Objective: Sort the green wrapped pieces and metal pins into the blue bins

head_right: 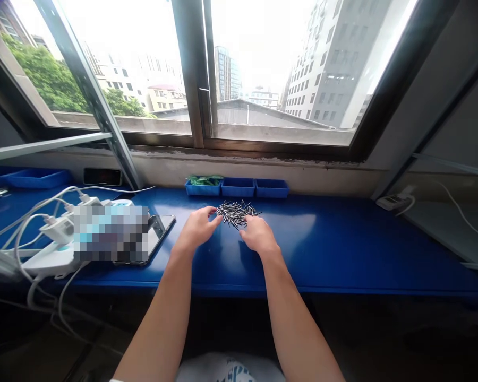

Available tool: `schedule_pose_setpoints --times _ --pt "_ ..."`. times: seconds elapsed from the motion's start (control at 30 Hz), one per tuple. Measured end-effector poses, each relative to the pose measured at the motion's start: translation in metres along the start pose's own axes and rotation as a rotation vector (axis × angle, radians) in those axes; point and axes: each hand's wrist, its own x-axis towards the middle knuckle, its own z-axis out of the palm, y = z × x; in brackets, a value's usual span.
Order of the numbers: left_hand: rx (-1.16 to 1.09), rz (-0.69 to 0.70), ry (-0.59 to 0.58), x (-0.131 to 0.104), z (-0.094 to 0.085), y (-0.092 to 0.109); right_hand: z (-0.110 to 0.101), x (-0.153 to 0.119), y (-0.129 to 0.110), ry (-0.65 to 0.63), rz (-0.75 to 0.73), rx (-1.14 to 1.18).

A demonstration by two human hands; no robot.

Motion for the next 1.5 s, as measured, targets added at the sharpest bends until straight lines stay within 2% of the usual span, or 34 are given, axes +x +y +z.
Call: schedule_pose_setpoints --times 0.13,0.23,0.33,0.4,0.53,0.67,0.73,0.87,0.93,1.03,1.17,1.27,1.4,1.5 --pt "0.062 -0.022 -0.068 0.009 0.006 0.000 0.005 0.006 -0.007 -0.019 0.030 -0.101" --pt "0.108 -0.058 -0.172 0.023 0.002 0.008 0.004 0.018 -0.017 -0.104 0.071 -0.161" --pt "0.109 -0.058 -0.126 0.036 0.001 0.014 0.005 0.030 -0.025 -0.172 0.064 -0.196" --pt "0.103 -0.053 -0.098 0.043 0.005 0.012 0.007 0.035 -0.026 -0.169 0.050 -0.215" --pt "0.067 -0.044 -0.113 0.051 0.021 -0.001 0.012 0.039 -0.021 -0.158 0.006 -0.206" --pt "0.031 -0.070 -0.034 0.051 0.032 -0.017 0.016 0.036 -0.013 -0.153 -0.064 -0.225" --pt "0.012 -0.025 -0.044 0.048 0.035 -0.021 0.016 0.035 -0.009 -0.162 -0.084 -0.248" --pt "-0.102 0.190 -0.023 0.043 0.039 -0.018 0.010 0.040 -0.004 -0.083 -0.086 -0.208" --pt "-0.156 0.261 -0.043 0.043 0.042 -0.014 0.005 0.047 -0.002 -0.063 -0.112 -0.166" --pt "-0.203 0.274 -0.028 0.046 0.046 -0.011 0.002 0.057 -0.001 -0.052 -0.145 -0.026" --pt "-0.194 0.203 0.025 0.049 0.044 -0.012 0.011 0.062 0.002 0.067 -0.204 0.349" --pt "-0.160 0.166 0.016 0.049 0.041 -0.014 0.017 0.060 0.004 0.089 -0.233 0.651" --pt "-0.186 0.158 -0.018 0.049 0.042 -0.013 0.016 0.060 0.006 0.073 -0.165 0.852" --pt "-0.164 0.114 0.038 0.050 0.044 -0.015 0.012 0.066 0.012 0.130 -0.089 0.850"
